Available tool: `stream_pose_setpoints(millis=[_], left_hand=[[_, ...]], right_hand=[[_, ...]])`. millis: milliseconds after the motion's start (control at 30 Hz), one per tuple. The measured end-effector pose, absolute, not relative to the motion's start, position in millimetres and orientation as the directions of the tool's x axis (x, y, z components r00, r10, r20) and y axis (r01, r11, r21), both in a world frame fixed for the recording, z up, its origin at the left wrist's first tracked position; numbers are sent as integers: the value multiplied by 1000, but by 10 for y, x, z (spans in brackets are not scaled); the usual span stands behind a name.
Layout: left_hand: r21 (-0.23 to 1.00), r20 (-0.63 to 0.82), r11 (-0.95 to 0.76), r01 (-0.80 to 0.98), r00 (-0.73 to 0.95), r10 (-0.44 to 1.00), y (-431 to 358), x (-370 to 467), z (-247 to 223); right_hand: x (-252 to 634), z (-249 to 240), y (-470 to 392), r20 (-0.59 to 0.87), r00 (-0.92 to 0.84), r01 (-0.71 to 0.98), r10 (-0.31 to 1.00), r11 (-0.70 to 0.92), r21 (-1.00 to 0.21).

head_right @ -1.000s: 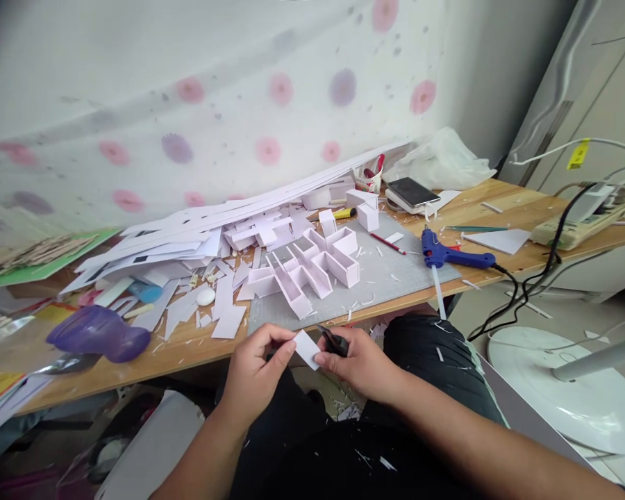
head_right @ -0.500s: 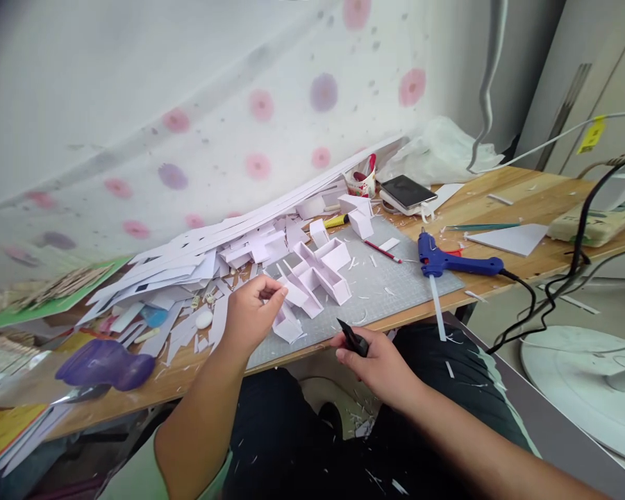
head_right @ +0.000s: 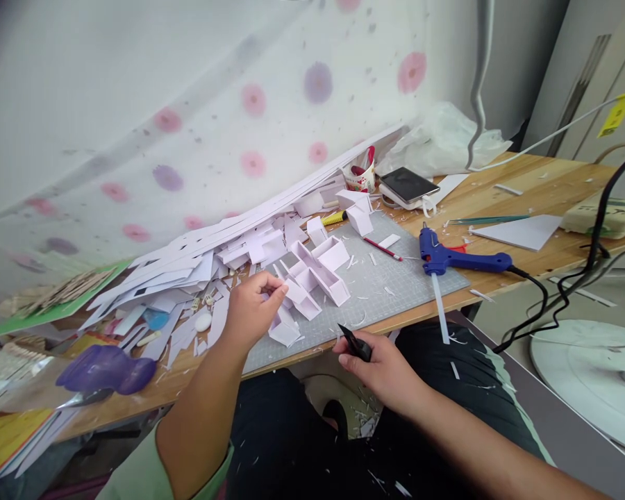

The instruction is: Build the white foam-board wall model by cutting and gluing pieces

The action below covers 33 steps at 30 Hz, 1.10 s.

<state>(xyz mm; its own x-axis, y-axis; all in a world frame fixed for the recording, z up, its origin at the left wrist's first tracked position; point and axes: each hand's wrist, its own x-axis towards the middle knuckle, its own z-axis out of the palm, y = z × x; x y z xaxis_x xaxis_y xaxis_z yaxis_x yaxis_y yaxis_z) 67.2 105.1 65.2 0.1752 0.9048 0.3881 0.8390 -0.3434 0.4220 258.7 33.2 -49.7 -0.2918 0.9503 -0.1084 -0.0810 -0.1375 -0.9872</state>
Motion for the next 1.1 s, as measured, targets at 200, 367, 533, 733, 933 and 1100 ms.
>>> stream_pose_setpoints(millis=[200, 367, 533, 733, 933, 1100], left_hand=[[428, 393, -364, 828, 192, 899, 1030, 604, 624], [383, 410, -386, 839, 220, 885, 1027, 613, 634], [350, 369, -391, 851, 259, 893, 1040, 672, 656], [329, 329, -359, 873, 250, 911, 1069, 715, 566], [305, 332, -405, 862, 303, 893, 1090, 715, 476], [354, 301, -406, 842, 308, 902, 1102, 720, 428]], right_hand=[[2579, -497, 321, -132, -333, -90, 934, -171, -981], [2575, -479, 325, -95, -349, -84, 932, -133, -988], [2578, -484, 314, -107, -359, -106, 927, -154, -982], [2596, -496, 298, -96, -356, -97, 930, -139, -986], [2609, -504, 289, -80, -341, -93, 937, -118, -989], [2605, -517, 295, -89, -356, -86, 930, -128, -988]])
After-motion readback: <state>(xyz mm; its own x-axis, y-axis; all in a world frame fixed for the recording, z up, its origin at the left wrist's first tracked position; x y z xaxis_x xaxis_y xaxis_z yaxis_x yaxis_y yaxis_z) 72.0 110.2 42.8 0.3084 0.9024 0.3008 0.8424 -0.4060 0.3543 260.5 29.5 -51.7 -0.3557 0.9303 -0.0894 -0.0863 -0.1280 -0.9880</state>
